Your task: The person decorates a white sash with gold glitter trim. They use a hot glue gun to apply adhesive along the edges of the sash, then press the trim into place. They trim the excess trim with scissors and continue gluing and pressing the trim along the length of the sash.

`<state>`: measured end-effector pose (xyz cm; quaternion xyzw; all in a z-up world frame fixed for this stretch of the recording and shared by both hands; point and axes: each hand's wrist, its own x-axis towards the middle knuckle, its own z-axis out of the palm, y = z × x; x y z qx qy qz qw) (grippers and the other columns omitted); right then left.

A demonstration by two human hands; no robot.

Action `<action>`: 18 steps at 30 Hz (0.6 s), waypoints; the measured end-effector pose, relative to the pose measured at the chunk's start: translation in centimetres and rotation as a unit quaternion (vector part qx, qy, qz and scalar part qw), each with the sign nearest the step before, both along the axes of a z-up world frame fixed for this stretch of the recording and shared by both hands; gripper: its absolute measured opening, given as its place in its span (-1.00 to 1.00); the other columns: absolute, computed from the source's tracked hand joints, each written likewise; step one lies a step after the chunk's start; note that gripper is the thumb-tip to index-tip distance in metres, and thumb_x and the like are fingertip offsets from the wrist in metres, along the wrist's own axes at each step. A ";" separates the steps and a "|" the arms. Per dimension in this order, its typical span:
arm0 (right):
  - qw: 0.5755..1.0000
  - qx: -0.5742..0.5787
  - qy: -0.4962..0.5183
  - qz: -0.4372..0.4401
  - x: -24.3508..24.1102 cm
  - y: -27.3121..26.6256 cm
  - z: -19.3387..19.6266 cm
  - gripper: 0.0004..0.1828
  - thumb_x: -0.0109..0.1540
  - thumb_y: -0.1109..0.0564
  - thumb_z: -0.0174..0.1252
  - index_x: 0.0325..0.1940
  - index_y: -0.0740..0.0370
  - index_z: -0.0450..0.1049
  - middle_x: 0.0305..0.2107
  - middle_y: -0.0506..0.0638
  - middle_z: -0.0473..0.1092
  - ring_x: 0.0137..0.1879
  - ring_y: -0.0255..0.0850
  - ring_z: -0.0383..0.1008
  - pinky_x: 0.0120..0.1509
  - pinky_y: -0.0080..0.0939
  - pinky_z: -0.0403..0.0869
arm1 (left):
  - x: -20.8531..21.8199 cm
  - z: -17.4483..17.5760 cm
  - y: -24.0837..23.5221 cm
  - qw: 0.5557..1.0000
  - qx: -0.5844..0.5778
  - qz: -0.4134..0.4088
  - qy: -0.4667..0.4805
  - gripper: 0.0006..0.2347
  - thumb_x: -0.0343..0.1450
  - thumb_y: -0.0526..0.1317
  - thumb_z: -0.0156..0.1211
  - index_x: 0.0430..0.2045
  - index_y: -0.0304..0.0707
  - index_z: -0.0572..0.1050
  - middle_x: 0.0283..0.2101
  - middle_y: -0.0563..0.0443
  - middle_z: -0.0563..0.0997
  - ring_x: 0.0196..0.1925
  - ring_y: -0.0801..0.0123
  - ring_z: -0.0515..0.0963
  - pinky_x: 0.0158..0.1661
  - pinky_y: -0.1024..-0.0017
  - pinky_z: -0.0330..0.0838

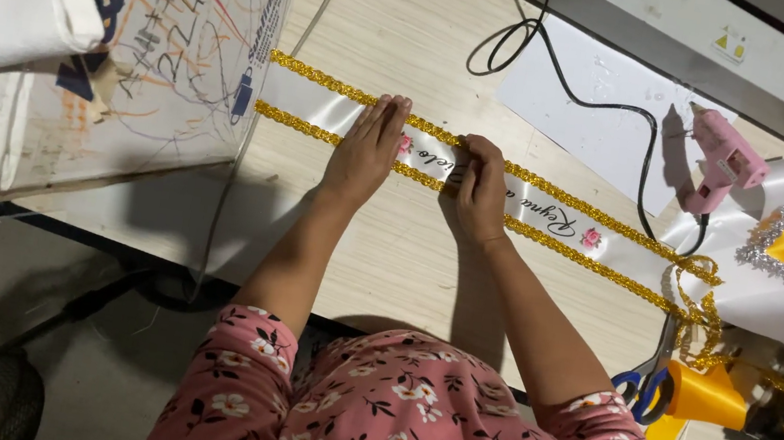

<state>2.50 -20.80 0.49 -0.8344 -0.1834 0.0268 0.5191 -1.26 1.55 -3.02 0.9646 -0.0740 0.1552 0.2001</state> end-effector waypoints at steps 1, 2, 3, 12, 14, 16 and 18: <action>1.000 -0.001 -0.004 0.007 0.0 0.1 0.2 -0.61 0.35 0.47 -0.20 0.25 0.32 0.24 0.18 0.19 0.32 0.33 -0.03 0.41 0.44 -0.12 0.40 | 0.0 0.1 0.1 1.000 0.008 -0.002 -0.001 -0.46 0.62 -0.22 0.08 0.49 -0.28 0.01 0.47 -0.17 0.28 0.53 0.08 0.24 0.46 0.18 0.22; 1.000 0.000 -0.004 0.007 0.0 0.4 0.3 -0.61 0.35 0.47 -0.20 0.25 0.32 0.24 0.18 0.19 0.32 0.33 -0.03 0.41 0.44 -0.12 0.40 | 0.0 0.4 0.2 1.000 0.010 -0.001 -0.001 -0.46 0.62 -0.22 0.08 0.49 -0.28 0.01 0.47 -0.17 0.28 0.53 0.08 0.24 0.46 0.18 0.22; 1.000 -0.001 -0.015 0.009 0.0 0.4 0.4 -0.65 0.36 0.46 -0.18 0.21 0.32 0.26 0.18 0.20 0.33 0.32 -0.03 0.41 0.43 -0.13 0.41 | 0.1 0.6 0.0 1.000 0.007 -0.002 -0.006 -0.47 0.61 -0.22 0.09 0.47 -0.28 0.02 0.47 -0.17 0.28 0.52 0.07 0.24 0.45 0.18 0.23; 0.871 0.367 0.312 -0.098 3.5 -2.3 0.2 -0.80 0.50 0.29 -0.20 0.05 0.27 0.36 0.05 0.16 0.43 0.01 -0.16 0.49 0.30 -0.01 0.56 | -0.2 1.7 1.1 0.997 -0.066 -0.007 -0.048 -0.58 0.58 -0.33 0.17 0.34 -0.35 0.24 0.34 -0.18 0.39 0.43 0.02 0.36 0.36 0.17 0.38; 0.887 0.331 0.302 -0.108 2.9 -2.0 1.9 -0.83 0.47 0.28 -0.17 0.05 0.25 0.35 0.05 0.11 0.43 0.01 -0.18 0.49 0.30 0.01 0.58 | -1.5 1.8 1.3 0.998 -0.059 -0.019 -0.033 -0.61 0.59 -0.36 0.17 0.33 -0.36 0.28 0.30 -0.18 0.42 0.38 0.04 0.42 0.33 0.19 0.44; 0.997 0.011 0.075 0.006 1.8 -2.1 3.2 -0.72 0.44 0.35 -0.20 0.17 0.27 0.35 0.08 0.12 0.45 0.15 -0.14 0.52 0.33 -0.09 0.52 | -3.0 2.7 0.8 0.996 -0.023 -0.087 0.004 -0.62 0.56 -0.40 0.17 0.31 -0.31 0.36 0.21 -0.20 0.50 0.25 0.07 0.51 0.18 0.24 0.49; 0.997 0.043 0.059 0.024 0.3 -1.7 1.6 -0.72 0.41 0.38 -0.16 0.17 0.29 0.34 0.08 0.13 0.44 0.17 -0.11 0.51 0.33 -0.10 0.50 | -4.3 4.8 0.1 0.993 -0.021 -0.115 -0.008 -0.62 0.53 -0.39 0.16 0.28 -0.29 0.39 0.19 -0.19 0.52 0.24 0.07 0.51 0.18 0.23 0.48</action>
